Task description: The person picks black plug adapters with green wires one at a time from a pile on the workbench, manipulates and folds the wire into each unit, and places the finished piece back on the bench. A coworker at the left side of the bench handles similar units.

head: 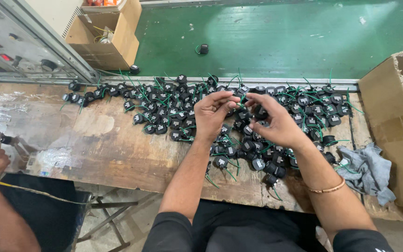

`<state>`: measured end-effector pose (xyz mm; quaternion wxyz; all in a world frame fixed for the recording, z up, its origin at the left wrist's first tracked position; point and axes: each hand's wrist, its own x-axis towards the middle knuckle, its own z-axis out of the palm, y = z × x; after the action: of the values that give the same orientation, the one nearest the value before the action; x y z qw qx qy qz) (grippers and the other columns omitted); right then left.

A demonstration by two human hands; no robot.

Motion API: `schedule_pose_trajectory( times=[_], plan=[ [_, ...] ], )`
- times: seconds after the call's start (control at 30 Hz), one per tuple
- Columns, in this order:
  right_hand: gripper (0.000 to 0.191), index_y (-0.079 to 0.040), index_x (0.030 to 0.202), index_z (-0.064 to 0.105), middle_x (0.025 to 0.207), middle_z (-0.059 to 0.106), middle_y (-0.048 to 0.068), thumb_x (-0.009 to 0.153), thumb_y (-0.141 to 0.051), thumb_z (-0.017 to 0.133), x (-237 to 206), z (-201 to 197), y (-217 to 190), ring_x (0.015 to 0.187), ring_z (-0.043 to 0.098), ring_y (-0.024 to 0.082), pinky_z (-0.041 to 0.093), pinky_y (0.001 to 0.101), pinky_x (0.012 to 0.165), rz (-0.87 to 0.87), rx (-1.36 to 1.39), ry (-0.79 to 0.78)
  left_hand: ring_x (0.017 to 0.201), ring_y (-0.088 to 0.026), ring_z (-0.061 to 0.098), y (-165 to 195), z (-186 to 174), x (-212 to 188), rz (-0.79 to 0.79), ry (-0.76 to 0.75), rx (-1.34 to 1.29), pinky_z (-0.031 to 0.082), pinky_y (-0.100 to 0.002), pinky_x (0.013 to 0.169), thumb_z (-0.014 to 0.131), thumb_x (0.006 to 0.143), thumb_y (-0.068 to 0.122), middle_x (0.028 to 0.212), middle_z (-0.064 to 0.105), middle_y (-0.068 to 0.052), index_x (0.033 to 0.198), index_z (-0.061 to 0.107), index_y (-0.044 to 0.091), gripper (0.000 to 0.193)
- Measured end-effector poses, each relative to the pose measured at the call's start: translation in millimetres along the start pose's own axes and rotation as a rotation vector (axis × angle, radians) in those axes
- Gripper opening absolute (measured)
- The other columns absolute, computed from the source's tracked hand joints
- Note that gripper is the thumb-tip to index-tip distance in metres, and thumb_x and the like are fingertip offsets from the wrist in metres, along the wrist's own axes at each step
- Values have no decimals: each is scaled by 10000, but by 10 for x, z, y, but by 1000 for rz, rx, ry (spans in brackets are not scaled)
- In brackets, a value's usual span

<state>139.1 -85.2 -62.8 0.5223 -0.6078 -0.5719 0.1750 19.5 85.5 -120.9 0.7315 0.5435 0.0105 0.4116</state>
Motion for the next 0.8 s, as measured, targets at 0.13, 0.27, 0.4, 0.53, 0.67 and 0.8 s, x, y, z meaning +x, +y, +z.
schedule_pose_trajectory(
  times=[0.13, 0.27, 0.4, 0.53, 0.67, 0.8],
  plan=[
    [613, 3, 1351, 558, 1186, 647, 88, 791, -35, 805, -33, 156, 174, 1106, 623, 172, 487, 308, 969, -56, -96, -42, 902, -162, 747, -140, 104, -27, 19, 18, -106, 628, -311, 841, 711, 947, -80, 1067, 775, -138, 1149, 713, -27, 208],
    [415, -18, 1187, 656, 1022, 641, 61, 808, -50, 823, -114, 171, 331, 960, 596, 149, 502, 287, 881, 46, 10, -32, 953, -144, 739, -46, 172, -87, 110, -19, 145, 622, -306, 852, 707, 975, -81, 1079, 773, -110, 1171, 750, 15, 222],
    [364, -11, 1114, 687, 969, 615, 59, 786, -61, 839, -120, 111, 330, 911, 574, 154, 488, 287, 816, 98, 11, 17, 1034, -166, 760, 243, 119, -46, 469, -200, 540, 585, -345, 1011, 680, 954, -69, 1088, 781, -77, 1193, 734, 75, 284],
    [373, 0, 1089, 698, 1064, 657, 70, 746, -54, 833, -104, 69, 248, 993, 627, 179, 499, 293, 887, -13, -93, 102, 1033, -208, 774, 403, 163, 21, 555, -285, 676, 564, -361, 1045, 711, 891, -56, 1025, 788, -56, 1177, 732, 93, 323],
    [363, 4, 1062, 709, 1066, 667, 98, 735, -62, 850, -101, 147, 181, 979, 655, 218, 531, 321, 853, 5, -241, 186, 870, -152, 732, 416, 251, 2, 204, -260, 591, 585, -289, 820, 823, 835, 41, 909, 738, -32, 1216, 710, 82, 399],
    [377, 8, 1072, 712, 1101, 674, 113, 716, -40, 829, -115, 176, 114, 998, 677, 235, 551, 338, 868, -52, -319, 183, 847, -146, 688, 368, 282, -4, 170, -192, 629, 569, -295, 805, 869, 760, 104, 896, 700, -22, 1209, 704, 89, 478]
  ],
)
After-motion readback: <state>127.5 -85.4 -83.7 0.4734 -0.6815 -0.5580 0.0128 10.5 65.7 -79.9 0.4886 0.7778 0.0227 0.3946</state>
